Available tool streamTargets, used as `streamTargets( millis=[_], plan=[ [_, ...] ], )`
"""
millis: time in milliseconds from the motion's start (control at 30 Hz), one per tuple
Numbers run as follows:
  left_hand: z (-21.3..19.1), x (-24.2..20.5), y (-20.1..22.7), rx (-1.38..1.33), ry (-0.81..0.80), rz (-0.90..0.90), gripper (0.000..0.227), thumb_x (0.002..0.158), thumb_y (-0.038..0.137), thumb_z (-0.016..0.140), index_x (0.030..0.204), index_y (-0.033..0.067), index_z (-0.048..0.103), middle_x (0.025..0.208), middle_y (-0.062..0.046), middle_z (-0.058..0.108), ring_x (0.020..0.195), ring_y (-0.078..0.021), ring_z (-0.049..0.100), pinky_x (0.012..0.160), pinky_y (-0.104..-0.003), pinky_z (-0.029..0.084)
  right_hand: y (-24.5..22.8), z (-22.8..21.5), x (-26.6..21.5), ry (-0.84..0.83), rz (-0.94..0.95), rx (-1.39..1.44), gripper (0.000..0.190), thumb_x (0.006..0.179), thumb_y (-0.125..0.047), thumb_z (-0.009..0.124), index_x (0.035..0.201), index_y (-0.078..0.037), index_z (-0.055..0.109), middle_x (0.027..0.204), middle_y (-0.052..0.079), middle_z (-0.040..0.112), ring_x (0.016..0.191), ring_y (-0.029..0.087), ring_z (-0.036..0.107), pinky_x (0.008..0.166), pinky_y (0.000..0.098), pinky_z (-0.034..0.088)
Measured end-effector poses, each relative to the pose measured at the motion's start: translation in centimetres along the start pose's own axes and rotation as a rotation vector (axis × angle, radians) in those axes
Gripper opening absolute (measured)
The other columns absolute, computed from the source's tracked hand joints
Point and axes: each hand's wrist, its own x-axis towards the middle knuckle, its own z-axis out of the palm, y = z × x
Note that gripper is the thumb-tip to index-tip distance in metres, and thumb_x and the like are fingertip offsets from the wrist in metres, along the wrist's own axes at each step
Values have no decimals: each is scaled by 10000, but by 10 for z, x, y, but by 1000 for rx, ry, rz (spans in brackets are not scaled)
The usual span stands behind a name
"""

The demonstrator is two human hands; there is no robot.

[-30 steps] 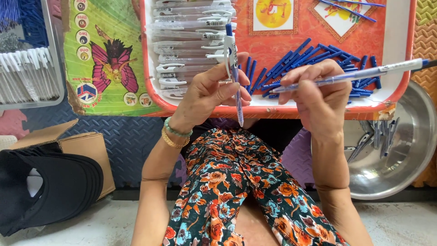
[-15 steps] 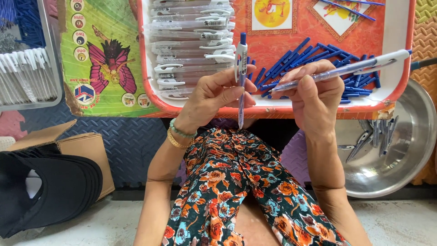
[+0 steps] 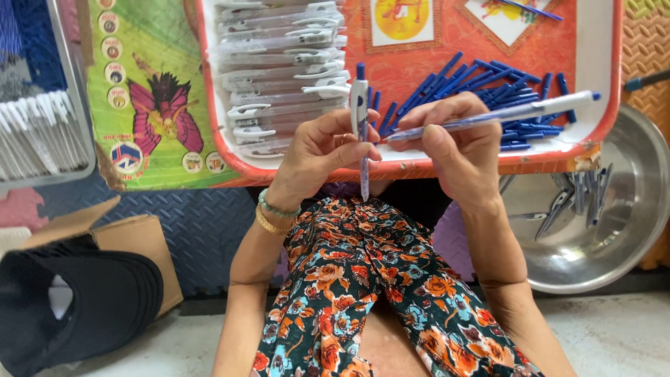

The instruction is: Assembling plastic pens by manually snapping caps and other components onto the pen barrels.

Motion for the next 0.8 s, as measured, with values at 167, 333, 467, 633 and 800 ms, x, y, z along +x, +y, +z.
streamTargets(
  millis=[167,333,467,633,800],
  plan=[
    [1,-2,-9,47,22,1,525,993,-33,792,1489,-50,619,1108,-205,738,963,-297,822,834,-566,744,-11,9,-1,44,50,-62,285,1100,-197,694,1079,68,589,1103,341,739,924,368,828,840,516,738],
    [14,-4,-5,60,34,-77,529,1017,-29,751,1518,-33,580,1121,-179,710,970,-303,810,852,-564,750,-11,7,-2,103,11,-123,301,1112,-246,675,1102,50,722,966,222,796,821,206,804,737,383,708],
    [12,-9,-14,90,36,-78,531,1039,-17,731,1540,-45,557,1176,-163,726,1007,-300,803,895,-572,736,-18,12,-5,60,-34,-63,296,1121,-233,676,1176,50,744,978,182,779,835,155,767,772,346,720],
    [16,-6,-16,140,42,-48,515,1047,-27,713,1538,-55,560,1157,-183,745,985,-304,806,883,-570,739,-18,1,-8,-18,-55,-156,252,1147,-224,653,1195,-2,762,990,116,763,846,105,688,817,280,639],
    [28,-3,-12,150,52,-41,504,1070,18,706,1550,-37,561,1155,-146,749,998,-285,809,880,-554,743,-17,0,-7,-25,-16,-123,301,1132,-230,668,1177,52,760,958,117,709,839,98,636,801,285,641]
  ],
)
